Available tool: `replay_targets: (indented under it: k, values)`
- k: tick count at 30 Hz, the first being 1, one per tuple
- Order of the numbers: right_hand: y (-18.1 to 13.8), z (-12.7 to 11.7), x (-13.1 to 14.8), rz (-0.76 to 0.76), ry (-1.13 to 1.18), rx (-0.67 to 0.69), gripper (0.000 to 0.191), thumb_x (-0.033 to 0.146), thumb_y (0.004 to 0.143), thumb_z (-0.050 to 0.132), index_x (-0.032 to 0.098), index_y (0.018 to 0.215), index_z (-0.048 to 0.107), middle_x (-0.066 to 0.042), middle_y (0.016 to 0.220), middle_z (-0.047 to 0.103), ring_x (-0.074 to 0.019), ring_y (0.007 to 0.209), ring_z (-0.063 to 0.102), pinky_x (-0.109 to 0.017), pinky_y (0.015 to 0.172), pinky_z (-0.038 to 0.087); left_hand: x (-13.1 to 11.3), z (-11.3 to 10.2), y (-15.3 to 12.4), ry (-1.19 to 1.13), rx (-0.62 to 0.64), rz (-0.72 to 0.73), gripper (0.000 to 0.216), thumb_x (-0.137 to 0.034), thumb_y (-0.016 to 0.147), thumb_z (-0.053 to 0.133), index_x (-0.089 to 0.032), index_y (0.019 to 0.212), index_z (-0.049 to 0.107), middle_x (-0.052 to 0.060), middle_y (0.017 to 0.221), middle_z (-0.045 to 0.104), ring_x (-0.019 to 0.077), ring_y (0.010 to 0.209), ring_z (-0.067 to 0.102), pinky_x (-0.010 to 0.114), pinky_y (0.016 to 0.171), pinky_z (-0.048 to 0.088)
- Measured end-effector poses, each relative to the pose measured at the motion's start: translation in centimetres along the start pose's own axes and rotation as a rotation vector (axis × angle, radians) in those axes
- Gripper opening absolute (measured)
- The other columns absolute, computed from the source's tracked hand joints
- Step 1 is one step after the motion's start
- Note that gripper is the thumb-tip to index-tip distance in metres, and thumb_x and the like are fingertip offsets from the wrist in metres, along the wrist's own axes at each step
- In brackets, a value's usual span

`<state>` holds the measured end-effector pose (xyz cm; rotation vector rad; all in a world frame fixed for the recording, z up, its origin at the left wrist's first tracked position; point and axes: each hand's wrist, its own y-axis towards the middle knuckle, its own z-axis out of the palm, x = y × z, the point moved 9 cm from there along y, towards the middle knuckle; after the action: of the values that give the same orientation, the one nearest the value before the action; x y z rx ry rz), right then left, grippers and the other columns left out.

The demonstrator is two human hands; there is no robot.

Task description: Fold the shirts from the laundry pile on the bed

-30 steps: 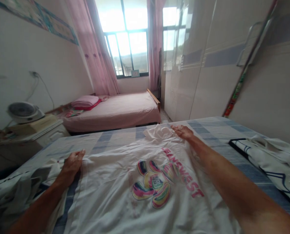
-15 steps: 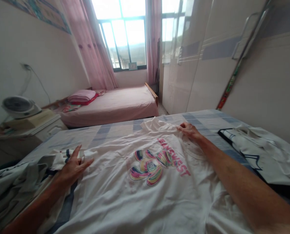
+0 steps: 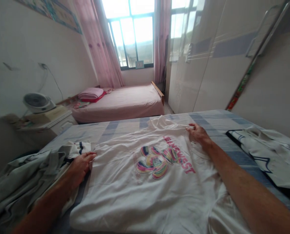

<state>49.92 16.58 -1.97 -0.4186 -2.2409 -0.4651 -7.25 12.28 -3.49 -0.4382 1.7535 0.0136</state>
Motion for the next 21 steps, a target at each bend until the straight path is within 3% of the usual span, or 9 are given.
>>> replay_targets:
  k: [4,6,9,12,14,16,21]
  values:
    - [-1.3,-0.3,0.0,-0.076,-0.067,-0.115,0.053,0.042,0.074,0.052,0.018,0.121,0.057,0.002,0.065,0.051,-0.0134,0.057,0.046,-0.025,0.055,0.04,-1.0,-1.3,0.1,0.391,-0.028,0.157,0.033,-0.048,0.061,0.062,-0.016,0.07,0.063,0.001,0.055,0.06,0.0174,0.055,0.056,0.025,0.049,0.04]
    - [-1.6,-0.2,0.4,-0.109,-0.088,-0.11,0.053,0.041,0.074,0.05,0.019,0.122,0.057,0.003,0.062,0.048,-0.0132,0.056,0.045,-0.025,0.056,0.04,-1.3,-1.5,0.3,0.518,-0.006,0.206,0.037,-0.054,0.059,0.064,-0.017,0.063,0.065,0.002,0.054,0.061,0.0206,0.059,0.059,0.026,0.051,0.043]
    - [-1.7,0.0,0.9,-0.104,-0.09,-0.084,0.053,0.039,0.074,0.047,0.019,0.121,0.058,0.003,0.061,0.048,-0.0132,0.056,0.046,-0.026,0.058,0.041,-0.3,-1.1,0.4,0.3,0.067,0.093,0.038,-0.051,0.059,0.068,-0.018,0.076,0.071,0.004,0.071,0.07,0.026,0.078,0.066,0.03,0.062,0.051]
    - [-1.8,-0.2,1.3,-0.097,-0.105,-0.093,0.052,0.038,0.074,0.047,0.017,0.12,0.06,0.003,0.062,0.049,-0.0132,0.057,0.046,-0.026,0.06,0.041,0.5,1.2,-0.2,-0.029,0.236,-0.037,0.041,-0.046,0.062,0.069,-0.02,0.093,0.071,0.007,0.095,0.072,0.0274,0.097,0.065,0.034,0.074,0.054]
    - [-1.9,-0.2,1.4,-0.102,-0.121,-0.101,0.052,0.038,0.074,0.047,0.017,0.119,0.06,0.002,0.063,0.05,-0.0132,0.057,0.046,-0.026,0.061,0.041,0.3,2.1,-0.7,-0.048,0.283,-0.034,0.043,-0.046,0.063,0.07,-0.021,0.098,0.07,0.007,0.105,0.07,0.0273,0.102,0.063,0.033,0.075,0.054]
    - [-1.9,0.0,1.3,-0.108,-0.128,-0.093,0.053,0.039,0.074,0.047,0.018,0.12,0.06,0.002,0.063,0.05,-0.0134,0.057,0.046,-0.026,0.062,0.041,-0.1,2.0,-0.7,-0.017,0.232,0.009,0.043,-0.045,0.065,0.07,-0.021,0.099,0.068,0.006,0.103,0.07,0.0257,0.099,0.064,0.03,0.071,0.054]
    - [-1.6,0.2,0.9,-0.106,-0.156,-0.08,0.055,0.041,0.074,0.047,0.017,0.123,0.058,0.001,0.064,0.052,-0.0145,0.057,0.048,-0.027,0.061,0.04,-0.3,-0.1,-0.1,-0.121,-0.022,0.041,0.03,-0.037,0.069,0.062,-0.018,0.093,0.06,0.0,0.067,0.066,0.016,0.058,0.062,0.024,0.05,0.048]
